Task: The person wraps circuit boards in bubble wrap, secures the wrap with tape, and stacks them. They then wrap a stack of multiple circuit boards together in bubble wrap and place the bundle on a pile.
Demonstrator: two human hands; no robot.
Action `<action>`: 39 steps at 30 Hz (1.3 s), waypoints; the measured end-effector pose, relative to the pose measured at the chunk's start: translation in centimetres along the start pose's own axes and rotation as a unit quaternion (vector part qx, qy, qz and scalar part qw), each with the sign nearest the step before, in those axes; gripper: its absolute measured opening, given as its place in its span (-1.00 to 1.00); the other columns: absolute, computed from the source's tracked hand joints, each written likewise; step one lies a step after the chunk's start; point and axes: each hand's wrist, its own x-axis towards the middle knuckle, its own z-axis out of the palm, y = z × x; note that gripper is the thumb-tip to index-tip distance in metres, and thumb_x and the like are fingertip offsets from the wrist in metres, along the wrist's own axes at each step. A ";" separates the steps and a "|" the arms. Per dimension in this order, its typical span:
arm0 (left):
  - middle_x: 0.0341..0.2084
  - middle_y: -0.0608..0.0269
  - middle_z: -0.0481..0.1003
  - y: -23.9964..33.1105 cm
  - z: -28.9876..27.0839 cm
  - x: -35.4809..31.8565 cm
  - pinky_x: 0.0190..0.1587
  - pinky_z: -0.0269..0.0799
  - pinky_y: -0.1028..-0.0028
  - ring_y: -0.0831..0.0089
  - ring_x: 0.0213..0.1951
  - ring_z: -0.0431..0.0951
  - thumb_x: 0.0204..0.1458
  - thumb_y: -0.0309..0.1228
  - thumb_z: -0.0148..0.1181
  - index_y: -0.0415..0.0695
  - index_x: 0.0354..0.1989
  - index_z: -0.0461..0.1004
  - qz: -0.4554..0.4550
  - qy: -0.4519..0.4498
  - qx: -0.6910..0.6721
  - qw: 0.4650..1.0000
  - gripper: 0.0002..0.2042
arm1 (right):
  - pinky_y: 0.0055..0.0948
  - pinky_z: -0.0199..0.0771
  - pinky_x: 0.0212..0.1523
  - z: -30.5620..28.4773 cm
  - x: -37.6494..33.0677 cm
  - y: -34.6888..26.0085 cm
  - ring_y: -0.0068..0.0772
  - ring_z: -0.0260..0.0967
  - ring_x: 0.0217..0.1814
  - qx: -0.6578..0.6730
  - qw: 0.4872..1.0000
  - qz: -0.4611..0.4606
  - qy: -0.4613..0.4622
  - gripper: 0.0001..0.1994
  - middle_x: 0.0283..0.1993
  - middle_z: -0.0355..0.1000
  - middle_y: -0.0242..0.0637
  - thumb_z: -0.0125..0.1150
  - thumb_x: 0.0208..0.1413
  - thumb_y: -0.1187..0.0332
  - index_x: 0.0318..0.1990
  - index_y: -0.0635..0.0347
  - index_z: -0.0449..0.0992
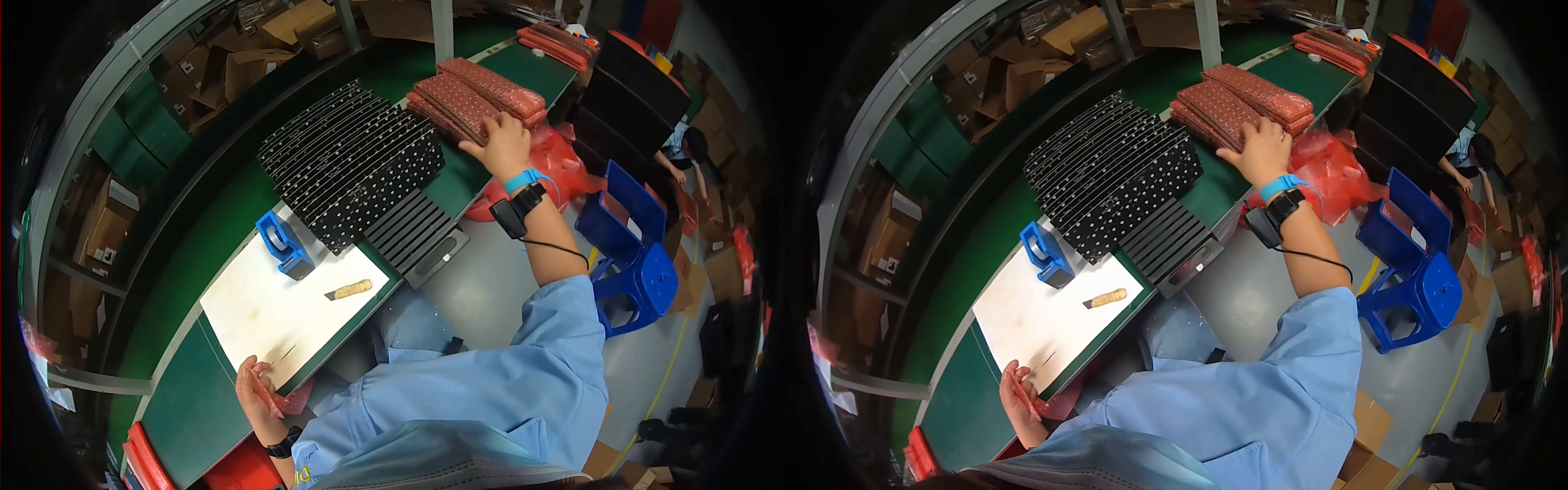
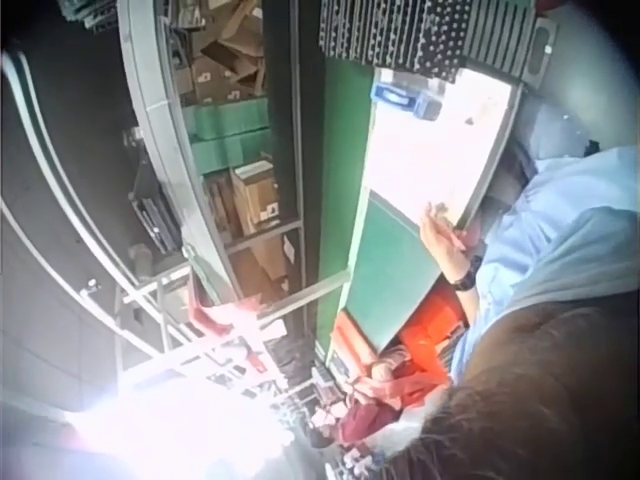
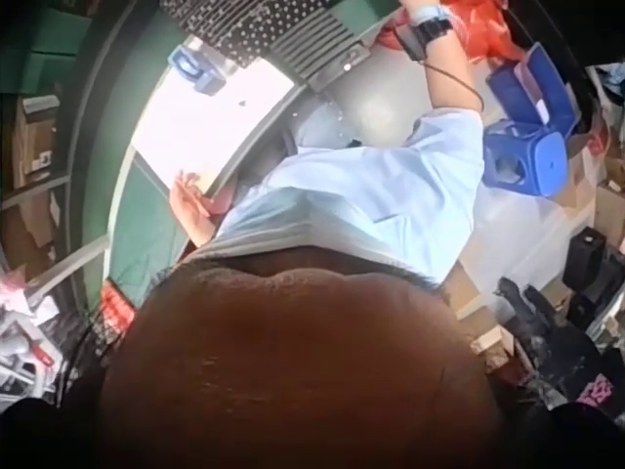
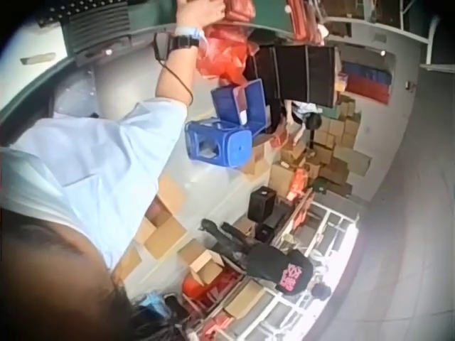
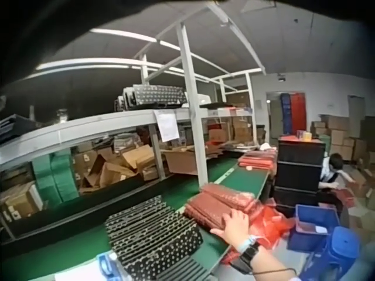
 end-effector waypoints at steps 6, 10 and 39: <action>-0.44 0.13 0.54 0.1 1.0 0.2 -0.75 0.01 0.72 0.75 -0.75 0.20 0.24 -0.30 -0.04 -0.29 -0.08 0.42 0.011 0.004 -0.015 1.000 -0.71 | 0.04 0.15 0.20 3.2 0.0 2.6 -0.08 0.23 0.15 0.099 0.991 -0.078 -0.054 -0.43 0.08 0.31 -0.13 0.42 -0.23 0.16 0.02 0.06 0.42; -0.45 0.14 0.54 0.4 0.6 0.0 -0.73 0.03 0.73 0.75 -0.75 0.20 0.25 -0.30 -0.03 -0.29 -0.09 0.42 0.005 -0.002 -0.012 1.000 -0.72 | 0.09 0.07 0.24 3.0 0.0 1.4 -0.05 0.17 0.21 0.013 0.994 -0.097 -0.043 -0.38 0.15 0.25 -0.08 0.38 -0.19 0.18 0.10 0.09 0.35; -0.44 0.12 0.57 -0.2 0.6 0.2 -0.64 0.07 0.75 0.77 -0.69 0.25 0.21 -0.36 0.04 -0.30 -0.09 0.42 0.006 -0.012 -0.003 1.000 -0.76 | 0.06 0.18 0.11 4.7 5.1 -2.2 0.03 0.16 0.23 -0.032 0.979 0.034 -0.200 -0.19 0.14 0.28 -0.04 0.29 -0.17 -0.25 0.14 0.14 0.32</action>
